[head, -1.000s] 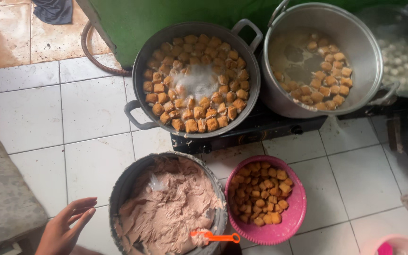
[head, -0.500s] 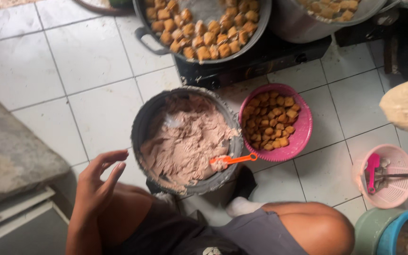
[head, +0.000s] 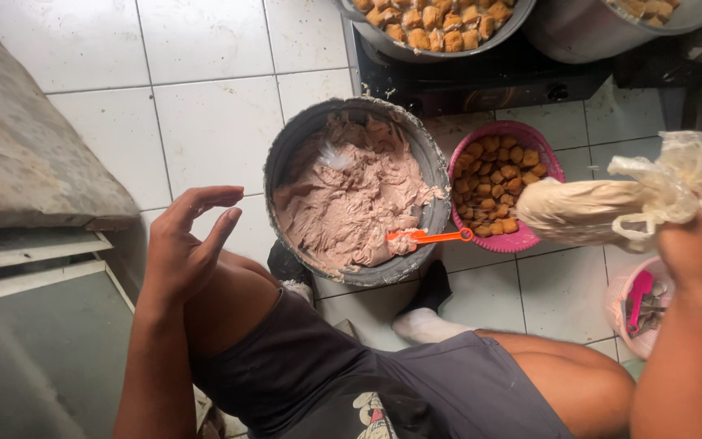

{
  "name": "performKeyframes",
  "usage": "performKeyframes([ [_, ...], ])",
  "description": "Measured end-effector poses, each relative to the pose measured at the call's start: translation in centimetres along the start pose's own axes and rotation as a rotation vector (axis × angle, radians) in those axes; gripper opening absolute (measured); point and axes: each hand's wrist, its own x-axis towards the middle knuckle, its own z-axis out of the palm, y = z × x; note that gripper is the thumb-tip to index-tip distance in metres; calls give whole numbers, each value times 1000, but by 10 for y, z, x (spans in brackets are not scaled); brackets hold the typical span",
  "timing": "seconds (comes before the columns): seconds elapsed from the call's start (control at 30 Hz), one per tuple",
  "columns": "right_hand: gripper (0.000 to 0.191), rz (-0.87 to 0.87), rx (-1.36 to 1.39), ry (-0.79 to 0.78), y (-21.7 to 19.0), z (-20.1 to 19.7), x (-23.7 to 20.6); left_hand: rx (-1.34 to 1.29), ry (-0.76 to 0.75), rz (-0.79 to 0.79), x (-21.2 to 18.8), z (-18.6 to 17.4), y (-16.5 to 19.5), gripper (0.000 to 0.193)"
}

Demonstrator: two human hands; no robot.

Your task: The person sits on the kitchen floor and coats fried food pieces with a thick batter. They hold each piece, spread batter over it with a small orange spatula, and place the coated piece into a pink bowl; pots of already fried pieces sit on a portable stove nearby.

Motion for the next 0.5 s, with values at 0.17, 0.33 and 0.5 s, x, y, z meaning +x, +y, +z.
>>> performKeyframes([
  [0.17, 13, 1, -20, 4, 49, 17, -21, 1, 25, -81, -21, -16, -12, 24],
  [0.33, 18, 44, -313, 33, 121, 24, -34, -105, 55, -113, -27, -19, -23, 23],
  [0.5, 23, 51, -487, 129, 169, 6, -36, -137, 51, -161, -23, -16, -26, 24],
])
